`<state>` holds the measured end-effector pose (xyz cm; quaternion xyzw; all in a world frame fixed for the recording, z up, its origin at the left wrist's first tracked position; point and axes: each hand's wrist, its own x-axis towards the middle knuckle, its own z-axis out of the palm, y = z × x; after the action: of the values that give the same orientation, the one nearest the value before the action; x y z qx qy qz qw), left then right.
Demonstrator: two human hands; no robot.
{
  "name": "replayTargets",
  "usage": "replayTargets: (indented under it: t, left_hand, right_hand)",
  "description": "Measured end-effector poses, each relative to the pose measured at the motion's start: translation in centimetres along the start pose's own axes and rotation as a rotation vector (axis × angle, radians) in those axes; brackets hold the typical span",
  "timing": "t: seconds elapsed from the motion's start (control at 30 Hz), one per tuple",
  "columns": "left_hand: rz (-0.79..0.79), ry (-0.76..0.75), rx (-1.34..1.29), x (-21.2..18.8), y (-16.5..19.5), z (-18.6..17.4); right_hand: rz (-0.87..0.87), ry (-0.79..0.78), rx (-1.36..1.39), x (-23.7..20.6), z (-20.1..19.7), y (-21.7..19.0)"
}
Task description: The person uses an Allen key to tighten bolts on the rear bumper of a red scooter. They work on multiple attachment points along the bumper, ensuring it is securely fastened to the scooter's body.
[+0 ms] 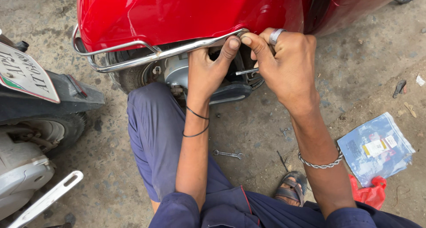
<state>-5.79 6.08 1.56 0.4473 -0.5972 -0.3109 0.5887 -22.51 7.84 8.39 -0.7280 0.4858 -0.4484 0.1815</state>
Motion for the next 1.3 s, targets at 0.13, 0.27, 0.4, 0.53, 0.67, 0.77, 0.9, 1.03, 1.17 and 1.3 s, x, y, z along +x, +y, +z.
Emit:
replayTargets:
  t: [0.13,0.27,0.4,0.53,0.67,0.77,0.9,1.03,1.17,1.3]
  left_hand:
    - [0.021,-0.026,0.027,0.4,0.5,-0.3]
    - [0.043,0.023,0.062,0.1,0.4,0.2]
    - [0.112,0.078,0.121,0.2,0.2,0.7]
    - [0.141,0.080,0.119,0.4,0.1,0.9]
    - [0.167,0.088,0.160,0.2,0.2,1.1]
    - [0.151,0.117,0.147,0.2,0.2,1.2]
    - [0.122,0.149,0.148,0.2,0.5,1.6]
    - [0.152,0.153,0.147,0.0,0.9,1.9]
    - [0.184,0.208,0.177,0.1,1.2,2.0]
    - [0.156,0.203,0.153,0.2,1.0,2.2]
  right_hand:
    - [0.022,-0.005,0.046,0.2,-0.3,0.4]
    - [0.051,-0.012,0.098,0.9,-0.7,0.5]
    - [0.084,-0.062,-0.041,1.2,-0.9,0.2]
    - [0.224,-0.183,-0.221,0.4,-1.0,0.4]
    - [0.412,-0.247,-0.258,-1.7,-1.1,2.7]
    - [0.621,-0.270,-0.144,-4.3,-2.1,5.8]
    - [0.638,-0.272,-0.013,-7.0,-3.3,9.2]
    - [0.493,-0.267,-0.083,-7.7,-4.5,7.8]
    - [0.292,-0.192,0.045,-6.7,-4.4,2.8]
    - [-0.186,0.024,-0.220,-5.0,-3.0,-1.2]
